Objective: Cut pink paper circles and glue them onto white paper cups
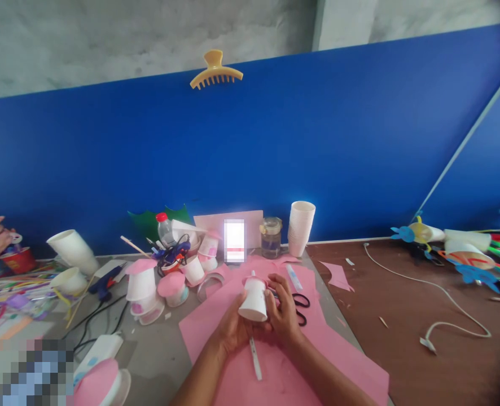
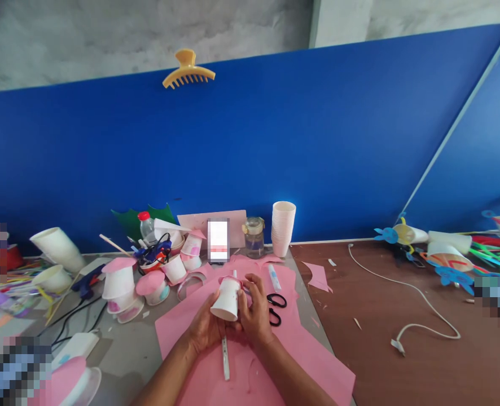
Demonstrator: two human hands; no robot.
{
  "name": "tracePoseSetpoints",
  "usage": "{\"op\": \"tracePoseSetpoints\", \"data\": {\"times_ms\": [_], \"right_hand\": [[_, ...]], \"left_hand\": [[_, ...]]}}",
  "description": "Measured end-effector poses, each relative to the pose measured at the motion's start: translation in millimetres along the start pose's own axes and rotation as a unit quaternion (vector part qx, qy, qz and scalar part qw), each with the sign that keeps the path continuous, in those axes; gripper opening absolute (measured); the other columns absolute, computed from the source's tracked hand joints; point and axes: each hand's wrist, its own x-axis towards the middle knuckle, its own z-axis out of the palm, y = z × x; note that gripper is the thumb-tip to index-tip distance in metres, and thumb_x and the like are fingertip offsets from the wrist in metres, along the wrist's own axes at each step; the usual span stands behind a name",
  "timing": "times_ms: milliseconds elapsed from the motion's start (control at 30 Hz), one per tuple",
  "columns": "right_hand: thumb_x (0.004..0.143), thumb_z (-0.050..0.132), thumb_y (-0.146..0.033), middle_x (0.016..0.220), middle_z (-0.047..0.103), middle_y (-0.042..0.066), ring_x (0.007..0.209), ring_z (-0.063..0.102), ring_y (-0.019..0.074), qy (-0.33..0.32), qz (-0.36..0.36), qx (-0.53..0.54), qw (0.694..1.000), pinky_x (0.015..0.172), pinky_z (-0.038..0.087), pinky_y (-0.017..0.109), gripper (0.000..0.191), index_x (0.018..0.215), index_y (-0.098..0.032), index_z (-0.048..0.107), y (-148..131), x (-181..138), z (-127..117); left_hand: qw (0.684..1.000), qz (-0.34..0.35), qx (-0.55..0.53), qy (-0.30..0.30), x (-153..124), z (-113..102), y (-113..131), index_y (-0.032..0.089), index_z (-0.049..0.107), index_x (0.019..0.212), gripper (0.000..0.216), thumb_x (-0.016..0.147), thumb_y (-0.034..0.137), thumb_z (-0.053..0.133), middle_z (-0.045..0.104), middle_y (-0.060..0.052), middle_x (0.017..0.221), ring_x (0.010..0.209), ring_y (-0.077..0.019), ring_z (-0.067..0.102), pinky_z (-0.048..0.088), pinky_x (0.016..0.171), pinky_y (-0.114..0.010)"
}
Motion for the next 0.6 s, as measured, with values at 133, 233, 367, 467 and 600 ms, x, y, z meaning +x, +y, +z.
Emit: {"op": "tracePoseSetpoints", "data": {"times_ms": [133, 233, 367, 467, 600], "right_hand": [[0.089, 0.047, -0.026, 0.111, 0.054, 0.011, 0.104, 0.056, 0.0233, 0.001, 0.001, -0.002, 1.0, 0.084, 0.049, 0.038, 0.014, 0.095, -0.02, 0.058, -2.6, 0.0, 0.0], [0.09, 0.046, -0.027, 0.113, 0.054, 0.011, 0.106, 0.055, 0.0235, 0.004, -0.002, -0.006, 1.0, 0.087, 0.048, 0.039, 0.016, 0.097, -0.02, 0.057, -3.6, -0.7, -0.5], [0.092, 0.042, -0.03, 0.12, 0.052, 0.011, 0.114, 0.05, 0.024, 0.014, 0.025, -0.015, 0.999, 0.094, 0.044, 0.042, 0.026, 0.115, -0.021, 0.05, -2.9, -2.1, -1.8], [0.094, 0.039, -0.032, 0.121, 0.052, 0.011, 0.115, 0.049, 0.0248, 0.017, 0.047, -0.024, 0.998, 0.095, 0.042, 0.044, 0.029, 0.118, -0.02, 0.048, -0.1, -2.2, -3.1], [0.094, 0.038, -0.035, 0.118, 0.052, 0.012, 0.112, 0.05, 0.0254, 0.014, 0.058, -0.026, 0.998, 0.092, 0.043, 0.045, 0.029, 0.116, -0.02, 0.05, 4.1, -1.9, -2.9]], "left_hand": [[1.0, 0.003, 0.0, 0.018, -0.2, 1.8, -0.5, 0.007, 0.053, 0.12, 0.058, 0.084, 0.053, 0.05, 0.07, -0.017, 0.094, 0.08, -0.0276, 0.069, 0.052, 0.077, -0.041], [1.0, 0.012, 0.013, 0.017, -0.9, 4.6, -0.6, 0.006, 0.054, 0.118, 0.057, 0.085, 0.052, 0.048, 0.07, -0.016, 0.09, 0.079, -0.0272, 0.069, 0.052, 0.076, -0.04], [0.999, 0.037, 0.027, 0.007, -1.8, 5.0, 1.4, 0.007, 0.059, 0.109, 0.053, 0.085, 0.053, 0.048, 0.071, -0.014, 0.085, 0.083, -0.0281, 0.068, 0.051, 0.079, -0.042], [0.996, 0.083, 0.034, 0.026, -1.3, 3.1, 4.3, 0.008, 0.064, 0.098, 0.05, 0.083, 0.054, 0.05, 0.071, -0.014, 0.082, 0.086, -0.0288, 0.067, 0.049, 0.082, -0.043], [0.974, 0.185, 0.06, 0.118, 0.6, 0.4, 9.4, 0.011, 0.064, 0.096, 0.043, 0.077, 0.05, 0.061, 0.071, -0.011, 0.086, 0.089, -0.0268, 0.066, 0.048, 0.087, -0.041]]}}
